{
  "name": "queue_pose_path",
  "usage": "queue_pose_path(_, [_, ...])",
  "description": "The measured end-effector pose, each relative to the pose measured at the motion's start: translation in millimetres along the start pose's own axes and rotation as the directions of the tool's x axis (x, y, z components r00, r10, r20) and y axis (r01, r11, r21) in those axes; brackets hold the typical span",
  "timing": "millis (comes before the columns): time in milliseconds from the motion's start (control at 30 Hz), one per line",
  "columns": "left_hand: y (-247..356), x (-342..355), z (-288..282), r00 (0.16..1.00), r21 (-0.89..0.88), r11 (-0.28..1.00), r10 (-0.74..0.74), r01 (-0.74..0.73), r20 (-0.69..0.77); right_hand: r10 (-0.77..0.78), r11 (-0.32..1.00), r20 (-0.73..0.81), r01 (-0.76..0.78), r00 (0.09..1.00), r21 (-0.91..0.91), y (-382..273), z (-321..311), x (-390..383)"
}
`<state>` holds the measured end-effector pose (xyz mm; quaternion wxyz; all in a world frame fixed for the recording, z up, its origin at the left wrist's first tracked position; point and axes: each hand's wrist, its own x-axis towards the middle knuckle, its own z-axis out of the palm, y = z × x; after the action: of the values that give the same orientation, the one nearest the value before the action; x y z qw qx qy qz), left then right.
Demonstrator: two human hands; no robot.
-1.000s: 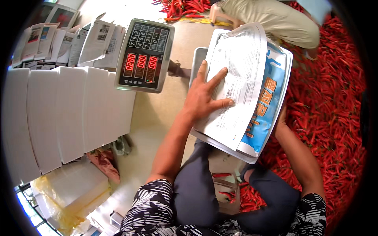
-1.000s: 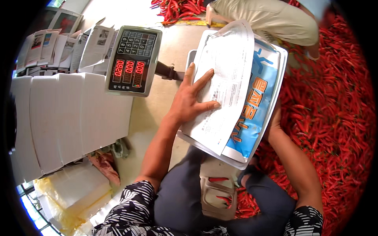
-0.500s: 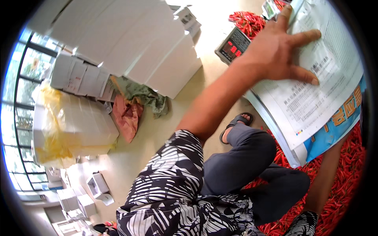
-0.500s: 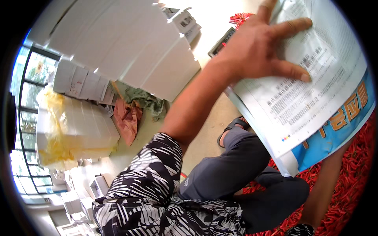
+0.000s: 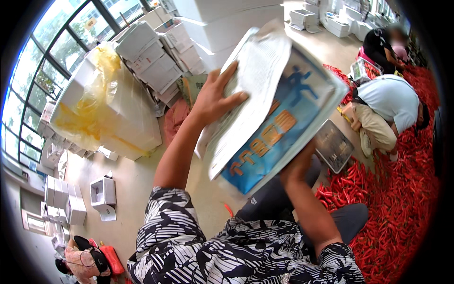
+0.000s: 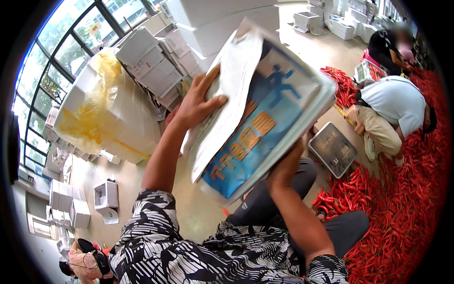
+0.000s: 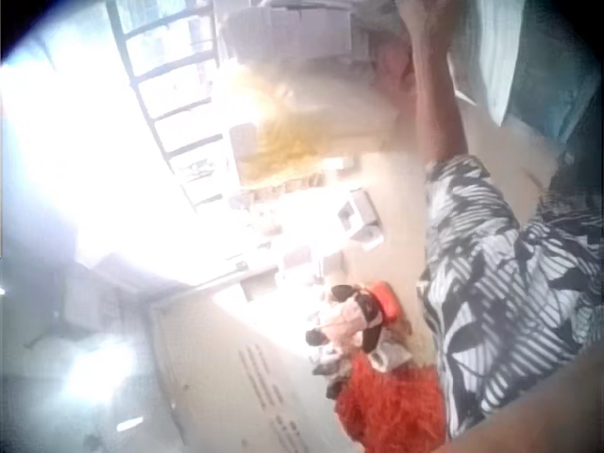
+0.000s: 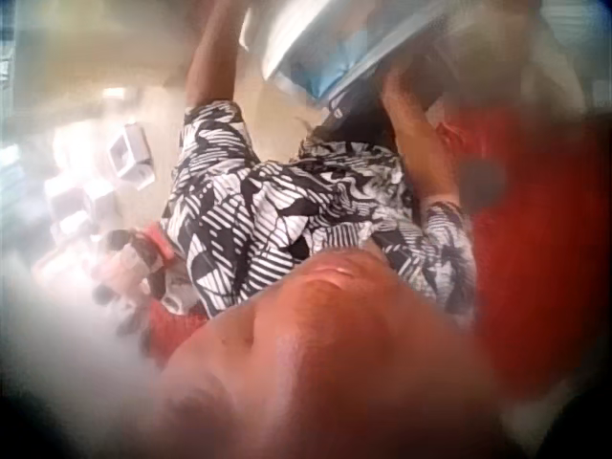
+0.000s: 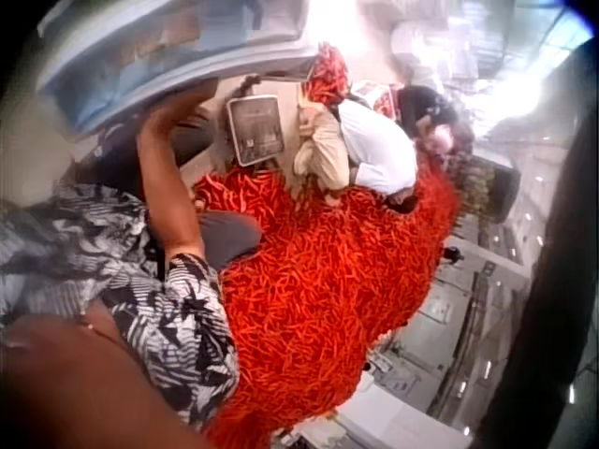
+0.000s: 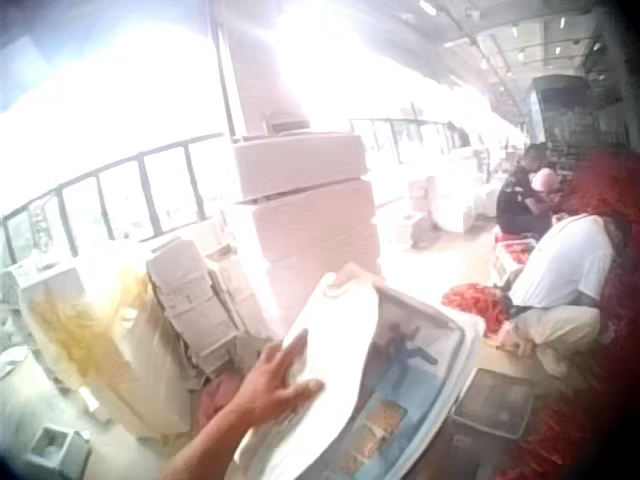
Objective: The person sits on the floor amidst a large pile of red chili peppers, picking them up by hand and placing them into a white cardboard box. The person also handles a digital scale and a green sack, occasionally adjusting the peppers in the box.
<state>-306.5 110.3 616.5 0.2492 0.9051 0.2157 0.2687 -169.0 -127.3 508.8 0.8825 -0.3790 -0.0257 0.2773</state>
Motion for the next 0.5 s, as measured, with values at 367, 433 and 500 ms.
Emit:
queue_pose_path(367, [-276,-183,-55,0.886,0.032,0.885,-0.463,0.464,-0.033,0.515,0.657,-0.195,-0.531,0.834,-0.535,284,48,-39])
queue_pose_path(433, [-323,-216,-67,0.822,-0.023,0.823,-0.568,0.568,-0.046,0.661,0.467,-0.245,-0.645,0.709,-0.605,291,86,-46])
queue_pose_path(500, [-352,-223,-77,0.752,-0.062,0.752,-0.659,0.657,-0.019,0.755,0.232,-0.328,-0.699,0.568,-0.677,300,115,-44])
